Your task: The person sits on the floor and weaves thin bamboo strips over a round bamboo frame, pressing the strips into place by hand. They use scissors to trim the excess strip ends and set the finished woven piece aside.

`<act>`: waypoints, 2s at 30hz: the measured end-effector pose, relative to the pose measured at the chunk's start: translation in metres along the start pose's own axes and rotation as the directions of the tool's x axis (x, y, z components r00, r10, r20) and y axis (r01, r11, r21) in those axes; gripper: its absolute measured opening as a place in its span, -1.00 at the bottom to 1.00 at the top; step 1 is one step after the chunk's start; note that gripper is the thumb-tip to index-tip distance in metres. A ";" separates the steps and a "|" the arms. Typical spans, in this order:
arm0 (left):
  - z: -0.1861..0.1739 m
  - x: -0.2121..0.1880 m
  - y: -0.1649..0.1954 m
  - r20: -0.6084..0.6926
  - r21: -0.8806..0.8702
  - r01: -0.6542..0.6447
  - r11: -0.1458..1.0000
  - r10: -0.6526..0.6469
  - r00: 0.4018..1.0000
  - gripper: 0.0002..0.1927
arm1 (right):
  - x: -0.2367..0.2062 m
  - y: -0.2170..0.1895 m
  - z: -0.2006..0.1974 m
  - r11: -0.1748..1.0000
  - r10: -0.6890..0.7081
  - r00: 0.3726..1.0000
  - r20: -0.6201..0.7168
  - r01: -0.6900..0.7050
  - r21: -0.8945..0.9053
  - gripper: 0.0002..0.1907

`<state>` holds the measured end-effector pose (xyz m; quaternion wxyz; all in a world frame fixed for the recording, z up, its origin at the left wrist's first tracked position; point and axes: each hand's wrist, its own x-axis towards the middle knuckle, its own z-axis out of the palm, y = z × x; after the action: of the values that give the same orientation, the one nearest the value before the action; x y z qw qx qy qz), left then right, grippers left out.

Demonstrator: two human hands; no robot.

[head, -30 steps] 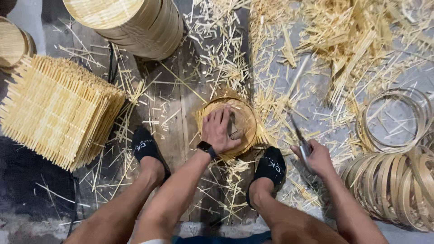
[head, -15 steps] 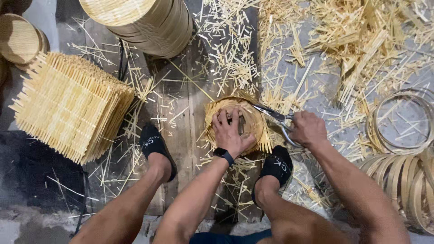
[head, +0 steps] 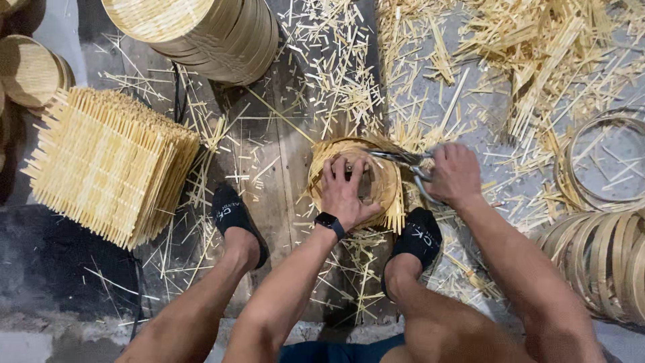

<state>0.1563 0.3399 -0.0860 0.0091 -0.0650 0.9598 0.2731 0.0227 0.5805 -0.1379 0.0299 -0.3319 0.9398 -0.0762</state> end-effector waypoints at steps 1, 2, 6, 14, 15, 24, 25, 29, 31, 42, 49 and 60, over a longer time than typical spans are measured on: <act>0.000 0.000 0.000 0.010 -0.010 -0.018 1.000 0.018 1.000 0.12 | -0.001 -0.002 -0.001 0.999 0.043 0.997 0.057 -0.041 -0.031 -0.52; 0.000 0.000 -0.001 -0.012 -0.003 -0.029 1.000 0.029 1.000 0.12 | -0.001 0.000 0.000 0.995 0.085 0.990 0.112 -0.079 -0.062 -0.54; -0.002 0.002 -0.008 0.071 -0.006 -0.108 0.994 0.108 0.992 0.11 | 0.003 0.002 -0.004 0.993 0.088 0.945 0.316 -0.056 -0.107 -0.69; -0.007 0.009 -0.023 0.284 0.115 -0.290 0.950 0.248 0.926 0.15 | 0.011 0.002 -0.004 0.994 0.097 0.963 0.251 -0.079 -0.080 -0.53; -0.007 0.009 -0.019 0.282 0.175 -0.297 0.939 0.241 0.929 0.19 | 0.010 0.001 -0.004 0.989 0.142 0.937 0.318 -0.124 -0.076 -0.59; 0.029 0.010 0.027 -0.037 0.074 0.359 0.930 -0.357 0.933 0.02 | 0.014 0.004 -0.002 0.980 -0.013 0.999 0.034 0.020 -0.198 -0.32; 0.031 0.010 0.025 -0.035 0.103 0.284 0.953 -0.282 0.959 0.00 | 0.013 0.005 0.000 0.987 0.026 0.995 0.096 -0.010 -0.160 -0.45; 0.029 0.006 0.016 -0.042 0.176 0.161 0.971 -0.156 0.987 0.08 | 0.012 0.008 0.002 0.995 0.082 0.967 0.243 -0.066 -0.076 -0.72; 0.025 0.007 0.014 -0.014 0.128 0.116 0.985 -0.116 0.993 0.15 | 0.013 0.009 0.001 0.997 0.054 0.976 0.212 -0.043 -0.059 -0.68; 0.004 0.006 0.003 0.174 0.048 -0.138 0.989 0.128 0.976 -0.11 | 0.028 0.001 -0.011 0.990 0.033 0.965 0.259 0.004 -0.141 -0.62; -0.007 0.008 -0.016 0.298 0.013 -0.382 0.924 0.361 0.884 -0.15 | 0.029 0.009 -0.004 0.992 0.097 0.899 0.426 -0.052 -0.116 -0.58; 0.039 0.004 0.024 -0.186 -0.036 0.367 0.930 -0.367 0.912 0.01 | 0.035 -0.006 -0.001 0.966 0.086 0.917 0.389 0.018 -0.256 -0.47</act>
<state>0.1481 0.3799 -0.1068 -0.0310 -0.2696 0.9269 0.2592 -0.0007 0.5540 -0.1362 0.1782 -0.3249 0.9217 0.1146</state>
